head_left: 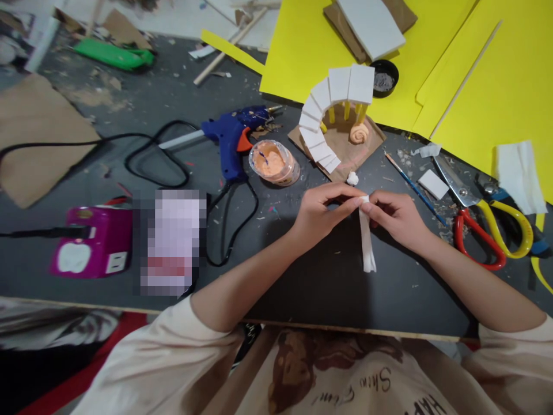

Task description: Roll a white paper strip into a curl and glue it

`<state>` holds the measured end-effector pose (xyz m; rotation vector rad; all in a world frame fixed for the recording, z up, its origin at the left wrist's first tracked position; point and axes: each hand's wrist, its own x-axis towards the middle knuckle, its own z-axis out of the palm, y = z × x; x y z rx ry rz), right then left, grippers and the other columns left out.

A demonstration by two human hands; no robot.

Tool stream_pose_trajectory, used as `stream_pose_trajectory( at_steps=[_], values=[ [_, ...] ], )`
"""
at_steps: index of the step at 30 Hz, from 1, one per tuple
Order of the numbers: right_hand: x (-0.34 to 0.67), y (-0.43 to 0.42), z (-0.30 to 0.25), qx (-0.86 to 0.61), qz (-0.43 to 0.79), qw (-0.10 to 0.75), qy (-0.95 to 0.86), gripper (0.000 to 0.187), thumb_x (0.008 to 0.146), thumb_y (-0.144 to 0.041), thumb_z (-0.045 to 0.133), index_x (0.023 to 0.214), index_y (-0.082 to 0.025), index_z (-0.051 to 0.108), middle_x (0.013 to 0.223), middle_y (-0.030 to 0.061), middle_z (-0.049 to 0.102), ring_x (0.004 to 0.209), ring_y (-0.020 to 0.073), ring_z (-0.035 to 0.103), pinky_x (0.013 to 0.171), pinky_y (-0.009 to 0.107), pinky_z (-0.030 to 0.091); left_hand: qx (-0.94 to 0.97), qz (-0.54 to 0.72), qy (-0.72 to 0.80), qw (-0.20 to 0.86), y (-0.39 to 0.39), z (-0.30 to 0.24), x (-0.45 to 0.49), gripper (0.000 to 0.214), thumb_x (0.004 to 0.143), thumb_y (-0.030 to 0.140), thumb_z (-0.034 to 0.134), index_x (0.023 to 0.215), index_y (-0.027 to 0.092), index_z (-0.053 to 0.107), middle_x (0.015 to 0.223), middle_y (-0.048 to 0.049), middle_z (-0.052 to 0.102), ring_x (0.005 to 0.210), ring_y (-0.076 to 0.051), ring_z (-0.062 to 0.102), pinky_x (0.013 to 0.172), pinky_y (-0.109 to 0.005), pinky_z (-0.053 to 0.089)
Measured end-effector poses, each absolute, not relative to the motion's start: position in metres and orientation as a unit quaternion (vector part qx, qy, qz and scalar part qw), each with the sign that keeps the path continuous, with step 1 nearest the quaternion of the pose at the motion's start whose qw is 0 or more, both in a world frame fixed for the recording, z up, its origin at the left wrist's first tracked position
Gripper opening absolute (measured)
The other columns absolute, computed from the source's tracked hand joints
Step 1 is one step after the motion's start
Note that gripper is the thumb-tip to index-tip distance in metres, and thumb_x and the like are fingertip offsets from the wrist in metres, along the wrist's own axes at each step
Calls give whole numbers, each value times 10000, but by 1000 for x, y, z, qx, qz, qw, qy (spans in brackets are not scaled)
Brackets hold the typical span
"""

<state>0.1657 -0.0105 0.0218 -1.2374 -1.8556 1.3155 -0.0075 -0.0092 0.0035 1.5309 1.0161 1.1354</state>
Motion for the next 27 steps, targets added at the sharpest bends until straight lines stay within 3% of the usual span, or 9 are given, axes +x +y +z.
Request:
stream_pose_trajectory(
  at_steps=[11, 19, 27],
  values=[
    [165, -10, 20, -447, 438, 306, -717, 411, 868, -482, 557, 610, -162, 556, 513, -42, 476, 477, 64, 392, 492, 216, 292, 640, 479, 336, 498, -5, 2, -11, 174, 824, 335, 682, 740, 184, 692, 728, -14, 690, 704, -105, 628, 664, -218, 494],
    [167, -10, 17, -408, 443, 312, -735, 319, 921, -390, 486, 705, -170, 566, 591, -31, 523, 525, 71, 456, 512, 199, 334, 611, 471, 374, 515, -7, 2, -8, 248, 784, 415, 710, 757, 170, 685, 733, -17, 693, 690, -110, 637, 645, -214, 506],
    [167, -9, 19, -412, 464, 309, -721, 382, 921, -464, 463, 693, -172, 555, 585, -29, 517, 537, 81, 453, 528, 213, 334, 624, 481, 379, 486, -9, 0, -8, 203, 800, 378, 701, 781, 175, 695, 760, -22, 700, 716, -109, 639, 658, -208, 500]
  ],
)
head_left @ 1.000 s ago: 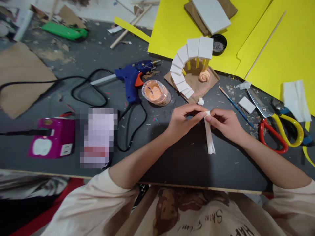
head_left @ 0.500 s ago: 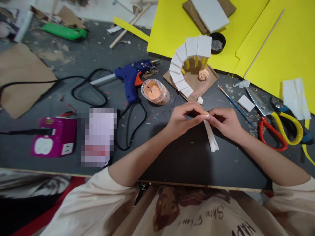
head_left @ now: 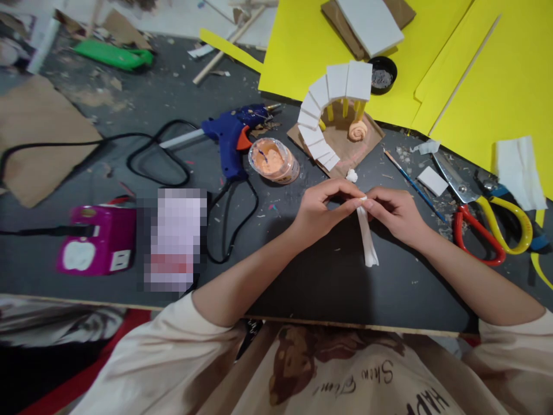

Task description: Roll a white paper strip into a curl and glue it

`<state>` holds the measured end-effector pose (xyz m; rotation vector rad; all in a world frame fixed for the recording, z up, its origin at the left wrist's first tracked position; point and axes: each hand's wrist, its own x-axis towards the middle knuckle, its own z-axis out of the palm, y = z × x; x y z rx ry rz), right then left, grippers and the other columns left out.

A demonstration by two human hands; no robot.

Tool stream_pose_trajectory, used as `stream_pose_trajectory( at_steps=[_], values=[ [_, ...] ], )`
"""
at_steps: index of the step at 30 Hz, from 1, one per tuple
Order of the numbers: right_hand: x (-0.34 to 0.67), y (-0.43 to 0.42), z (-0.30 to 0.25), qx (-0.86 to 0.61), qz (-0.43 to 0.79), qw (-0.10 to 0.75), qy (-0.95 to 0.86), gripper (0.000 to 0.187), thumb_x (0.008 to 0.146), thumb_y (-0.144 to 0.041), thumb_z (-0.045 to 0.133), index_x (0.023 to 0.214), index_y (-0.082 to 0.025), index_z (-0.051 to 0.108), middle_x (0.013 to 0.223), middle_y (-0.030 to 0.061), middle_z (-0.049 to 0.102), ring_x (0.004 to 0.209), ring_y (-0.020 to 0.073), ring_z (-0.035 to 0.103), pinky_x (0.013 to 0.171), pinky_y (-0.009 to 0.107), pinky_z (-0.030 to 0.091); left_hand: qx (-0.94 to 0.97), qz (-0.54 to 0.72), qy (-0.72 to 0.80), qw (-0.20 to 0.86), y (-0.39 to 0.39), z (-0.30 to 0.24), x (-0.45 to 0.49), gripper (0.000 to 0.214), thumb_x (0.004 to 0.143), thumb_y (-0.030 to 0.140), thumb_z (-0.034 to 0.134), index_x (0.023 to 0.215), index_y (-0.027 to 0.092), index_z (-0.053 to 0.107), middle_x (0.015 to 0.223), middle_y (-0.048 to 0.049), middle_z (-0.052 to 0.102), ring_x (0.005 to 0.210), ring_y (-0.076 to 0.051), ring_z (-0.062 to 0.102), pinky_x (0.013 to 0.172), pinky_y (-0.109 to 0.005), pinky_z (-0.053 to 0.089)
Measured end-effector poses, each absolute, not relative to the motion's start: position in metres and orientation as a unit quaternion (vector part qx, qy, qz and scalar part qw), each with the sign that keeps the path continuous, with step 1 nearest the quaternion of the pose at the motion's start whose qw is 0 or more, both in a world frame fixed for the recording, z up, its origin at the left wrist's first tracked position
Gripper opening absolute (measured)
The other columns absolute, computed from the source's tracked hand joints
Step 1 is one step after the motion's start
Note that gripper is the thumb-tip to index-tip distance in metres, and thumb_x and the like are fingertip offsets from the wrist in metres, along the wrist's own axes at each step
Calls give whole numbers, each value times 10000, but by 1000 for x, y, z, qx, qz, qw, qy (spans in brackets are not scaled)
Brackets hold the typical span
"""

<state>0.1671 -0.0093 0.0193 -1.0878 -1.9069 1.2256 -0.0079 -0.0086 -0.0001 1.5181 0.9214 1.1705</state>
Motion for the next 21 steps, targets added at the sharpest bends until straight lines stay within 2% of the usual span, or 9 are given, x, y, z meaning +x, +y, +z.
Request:
stream_pose_trajectory(
  at_steps=[5, 12, 16, 21],
  values=[
    [167, -9, 19, -428, 454, 306, -720, 408, 913, -499, 453, 682, -177, 549, 578, -28, 501, 535, 85, 430, 520, 222, 319, 639, 479, 367, 477, -9, 1, -10, 170, 824, 352, 678, 812, 185, 707, 811, -37, 711, 783, -129, 653, 737, -246, 515],
    [166, -10, 18, -442, 412, 312, -733, 366, 897, -442, 481, 660, -176, 564, 587, -13, 522, 536, 93, 437, 526, 229, 328, 642, 446, 400, 479, -11, 2, -9, 228, 831, 396, 652, 805, 172, 684, 768, -29, 686, 713, -122, 624, 664, -228, 495],
    [165, -11, 18, -448, 443, 306, -714, 303, 877, -412, 522, 717, -165, 595, 608, -13, 547, 531, 88, 453, 515, 217, 344, 659, 462, 414, 425, -13, 3, -7, 134, 835, 290, 643, 801, 161, 657, 762, -17, 671, 697, -104, 610, 667, -208, 484],
    [164, -14, 19, -468, 419, 318, -710, 311, 870, -429, 544, 735, -162, 628, 633, 0, 594, 544, 88, 486, 538, 223, 368, 699, 472, 408, 350, -14, 4, -6, 51, 825, 193, 627, 784, 163, 629, 738, 4, 670, 666, -89, 608, 654, -194, 471]
  ],
)
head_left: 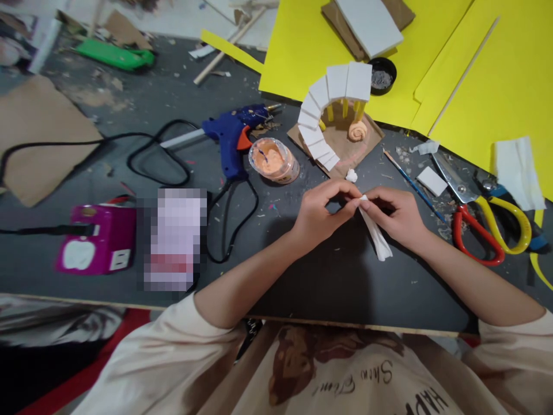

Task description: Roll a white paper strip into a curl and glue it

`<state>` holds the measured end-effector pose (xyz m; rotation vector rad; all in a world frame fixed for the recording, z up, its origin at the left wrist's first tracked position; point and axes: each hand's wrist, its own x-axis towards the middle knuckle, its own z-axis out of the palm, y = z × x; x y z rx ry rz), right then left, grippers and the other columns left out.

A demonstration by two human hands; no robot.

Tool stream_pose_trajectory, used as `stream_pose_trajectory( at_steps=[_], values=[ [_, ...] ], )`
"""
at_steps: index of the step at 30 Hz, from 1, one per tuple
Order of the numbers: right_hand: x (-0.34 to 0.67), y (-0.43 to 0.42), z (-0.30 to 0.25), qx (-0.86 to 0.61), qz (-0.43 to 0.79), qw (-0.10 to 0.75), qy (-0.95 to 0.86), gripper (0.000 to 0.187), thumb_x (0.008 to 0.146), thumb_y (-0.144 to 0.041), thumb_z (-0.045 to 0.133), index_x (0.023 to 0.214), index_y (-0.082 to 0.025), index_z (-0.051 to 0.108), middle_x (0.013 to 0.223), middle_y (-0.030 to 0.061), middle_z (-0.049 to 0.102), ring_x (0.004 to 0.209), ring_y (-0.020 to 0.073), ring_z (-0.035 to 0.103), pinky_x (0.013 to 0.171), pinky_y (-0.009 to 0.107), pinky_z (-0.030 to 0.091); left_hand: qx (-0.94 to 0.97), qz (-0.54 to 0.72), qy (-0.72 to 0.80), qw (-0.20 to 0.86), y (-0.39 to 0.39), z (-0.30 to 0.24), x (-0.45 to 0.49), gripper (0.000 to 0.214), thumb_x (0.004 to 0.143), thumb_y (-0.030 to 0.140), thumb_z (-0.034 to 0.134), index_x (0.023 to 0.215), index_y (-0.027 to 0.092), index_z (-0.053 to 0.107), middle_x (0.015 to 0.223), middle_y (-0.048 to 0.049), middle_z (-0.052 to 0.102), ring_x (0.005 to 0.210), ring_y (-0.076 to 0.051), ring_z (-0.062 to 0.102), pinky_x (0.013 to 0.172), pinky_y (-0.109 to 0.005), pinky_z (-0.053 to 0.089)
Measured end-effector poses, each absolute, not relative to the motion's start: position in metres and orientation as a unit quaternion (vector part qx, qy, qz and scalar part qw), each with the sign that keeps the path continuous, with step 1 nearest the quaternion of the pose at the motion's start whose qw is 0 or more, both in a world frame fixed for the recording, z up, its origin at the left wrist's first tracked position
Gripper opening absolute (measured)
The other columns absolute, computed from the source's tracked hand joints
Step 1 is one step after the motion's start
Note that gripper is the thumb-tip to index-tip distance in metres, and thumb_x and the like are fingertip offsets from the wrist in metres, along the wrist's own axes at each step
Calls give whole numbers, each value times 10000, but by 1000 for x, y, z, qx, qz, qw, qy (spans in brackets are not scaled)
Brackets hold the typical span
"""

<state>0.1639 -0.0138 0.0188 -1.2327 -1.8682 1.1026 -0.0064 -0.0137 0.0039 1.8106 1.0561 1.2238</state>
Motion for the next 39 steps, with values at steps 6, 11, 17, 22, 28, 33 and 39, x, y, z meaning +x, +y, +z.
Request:
stream_pose_trajectory(
  at_steps=[6, 11, 17, 22, 28, 33, 39],
  values=[
    [164, -15, 17, -432, 510, 322, -671, 260, 845, -426, 582, 864, -168, 606, 698, 5, 639, 575, 94, 571, 541, 210, 428, 699, 483, 426, 310, -15, 5, -7, 48, 824, 197, 622, 781, 174, 622, 743, 0, 681, 683, -100, 626, 670, -206, 487],
    [164, -14, 12, -438, 564, 314, -627, 291, 830, -450, 610, 908, -173, 571, 698, 4, 649, 598, 116, 628, 591, 242, 501, 697, 475, 449, 296, -15, 4, -8, 38, 816, 191, 611, 779, 182, 612, 727, 4, 672, 675, -104, 619, 670, -213, 491],
    [166, -13, 16, -460, 453, 300, -702, 203, 893, -352, 531, 861, -166, 608, 702, 12, 656, 612, 110, 603, 601, 229, 448, 732, 466, 420, 265, -15, 4, -8, 86, 793, 116, 622, 752, 183, 588, 760, 3, 667, 734, -107, 623, 697, -213, 486],
    [168, -12, 22, -454, 371, 271, -763, 200, 906, -325, 504, 850, -179, 629, 739, 21, 683, 607, 108, 581, 577, 219, 399, 735, 456, 412, 286, -14, 4, -8, 78, 815, 145, 632, 756, 184, 598, 769, -5, 671, 759, -120, 625, 726, -236, 490],
    [170, -11, 26, -424, 352, 269, -790, 199, 925, -277, 455, 911, -197, 637, 817, 34, 711, 711, 138, 635, 647, 234, 434, 691, 456, 425, 366, -14, -2, -8, 104, 827, 212, 647, 924, 179, 665, 760, 3, 669, 690, -105, 615, 687, -222, 497],
    [168, -13, 28, -458, 368, 269, -763, 184, 918, -302, 492, 884, -192, 635, 772, 29, 706, 684, 139, 641, 626, 233, 434, 729, 473, 406, 284, -16, -1, -10, 187, 847, 167, 635, 1009, 206, 719, 810, -5, 689, 750, -97, 629, 694, -207, 485],
    [168, -14, 26, -489, 424, 291, -705, 212, 893, -368, 553, 847, -175, 627, 774, 31, 707, 679, 140, 643, 633, 243, 450, 723, 490, 407, 266, -15, -1, -9, 127, 821, 149, 668, 925, 189, 728, 832, -20, 698, 785, -106, 646, 729, -216, 496]
  ],
)
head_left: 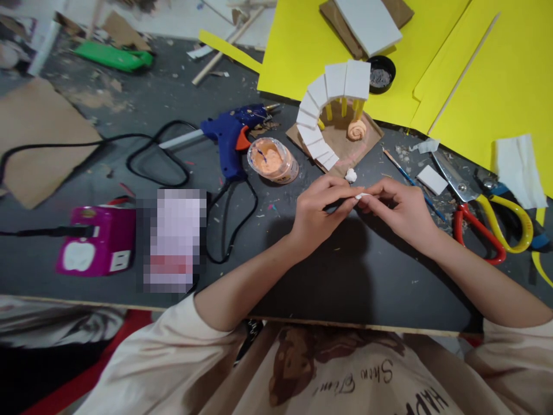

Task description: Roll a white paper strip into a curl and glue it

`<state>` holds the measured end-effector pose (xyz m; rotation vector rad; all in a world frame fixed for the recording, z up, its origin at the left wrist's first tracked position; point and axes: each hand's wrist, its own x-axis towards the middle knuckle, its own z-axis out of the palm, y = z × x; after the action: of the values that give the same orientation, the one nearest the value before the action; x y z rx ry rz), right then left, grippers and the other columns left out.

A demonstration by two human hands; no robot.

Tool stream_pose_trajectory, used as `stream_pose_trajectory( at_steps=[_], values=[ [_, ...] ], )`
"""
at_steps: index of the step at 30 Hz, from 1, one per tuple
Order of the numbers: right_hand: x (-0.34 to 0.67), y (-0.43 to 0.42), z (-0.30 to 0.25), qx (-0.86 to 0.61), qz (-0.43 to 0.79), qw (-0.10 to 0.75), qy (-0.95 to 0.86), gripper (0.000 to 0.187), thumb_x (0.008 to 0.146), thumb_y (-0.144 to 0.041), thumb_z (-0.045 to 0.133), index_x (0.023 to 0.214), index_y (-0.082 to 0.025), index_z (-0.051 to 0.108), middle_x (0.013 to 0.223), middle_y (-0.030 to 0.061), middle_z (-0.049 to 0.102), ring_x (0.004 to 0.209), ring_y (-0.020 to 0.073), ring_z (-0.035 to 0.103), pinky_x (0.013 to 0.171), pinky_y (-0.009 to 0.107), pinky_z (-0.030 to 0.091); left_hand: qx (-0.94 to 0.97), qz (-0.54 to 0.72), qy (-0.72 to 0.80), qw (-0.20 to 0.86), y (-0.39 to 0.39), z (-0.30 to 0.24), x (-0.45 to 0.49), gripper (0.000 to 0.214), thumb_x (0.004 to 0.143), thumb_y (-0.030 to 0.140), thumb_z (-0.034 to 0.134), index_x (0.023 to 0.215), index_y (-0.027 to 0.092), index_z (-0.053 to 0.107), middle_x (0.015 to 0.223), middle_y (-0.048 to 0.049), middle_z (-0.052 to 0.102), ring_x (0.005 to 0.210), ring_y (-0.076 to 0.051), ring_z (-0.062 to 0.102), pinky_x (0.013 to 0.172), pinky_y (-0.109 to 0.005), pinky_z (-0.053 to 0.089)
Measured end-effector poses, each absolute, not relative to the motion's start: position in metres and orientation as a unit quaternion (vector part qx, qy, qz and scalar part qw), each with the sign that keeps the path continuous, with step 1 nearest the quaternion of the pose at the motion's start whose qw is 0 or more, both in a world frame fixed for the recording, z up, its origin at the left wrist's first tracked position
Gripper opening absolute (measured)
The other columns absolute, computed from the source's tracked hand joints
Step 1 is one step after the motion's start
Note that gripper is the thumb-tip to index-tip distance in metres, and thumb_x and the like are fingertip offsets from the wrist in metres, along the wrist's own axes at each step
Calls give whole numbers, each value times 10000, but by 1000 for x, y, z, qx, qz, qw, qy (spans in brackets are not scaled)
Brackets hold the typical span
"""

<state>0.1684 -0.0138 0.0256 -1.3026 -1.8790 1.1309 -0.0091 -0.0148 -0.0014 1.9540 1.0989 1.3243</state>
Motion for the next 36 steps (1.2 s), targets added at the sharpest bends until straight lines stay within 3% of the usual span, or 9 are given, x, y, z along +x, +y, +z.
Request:
stream_pose_trajectory(
  at_steps=[4, 8, 17, 27, 31, 36],
  values=[
    [169, -12, 28, -489, 377, 268, -740, 203, 894, -340, 540, 893, -172, 655, 744, 29, 699, 604, 122, 586, 577, 235, 407, 717, 492, 399, 292, -14, -1, -9, 62, 828, 165, 663, 878, 184, 694, 878, -26, 724, 861, -126, 666, 809, -245, 504],
    [169, -11, 31, -491, 342, 266, -756, 206, 896, -330, 542, 859, -165, 659, 694, 18, 676, 565, 107, 555, 547, 220, 379, 706, 473, 428, 306, -14, 1, -8, 27, 811, 189, 677, 817, 170, 660, 790, -5, 699, 743, -103, 643, 701, -205, 499],
    [173, -9, 32, -384, 266, 256, -846, 180, 890, -141, 479, 915, -154, 657, 851, 44, 730, 739, 133, 653, 651, 212, 429, 678, 470, 437, 359, -14, -2, -6, 124, 761, 170, 691, 732, 165, 571, 698, 32, 601, 642, -74, 544, 614, -173, 442],
    [170, -12, 29, -376, 269, 251, -850, 191, 920, -197, 483, 883, -165, 668, 821, 44, 727, 741, 138, 655, 665, 216, 442, 736, 436, 415, 310, -17, 0, -9, 200, 744, 63, 610, 641, 173, 479, 610, 61, 497, 557, -58, 457, 551, -162, 375],
    [170, -11, 30, -405, 292, 264, -825, 192, 917, -209, 493, 846, -169, 666, 781, 34, 713, 700, 131, 636, 636, 221, 428, 735, 425, 416, 327, -19, 3, -8, 138, 754, 90, 626, 728, 173, 518, 679, 47, 561, 619, -67, 529, 606, -165, 421],
    [171, -6, 33, -453, 437, 279, -726, 184, 884, -300, 556, 798, -172, 657, 702, 9, 680, 613, 114, 596, 591, 231, 435, 722, 438, 391, 366, -18, 3, -8, 190, 856, 167, 590, 1046, 160, 599, 742, 16, 647, 669, -87, 605, 669, -190, 468]
  ],
)
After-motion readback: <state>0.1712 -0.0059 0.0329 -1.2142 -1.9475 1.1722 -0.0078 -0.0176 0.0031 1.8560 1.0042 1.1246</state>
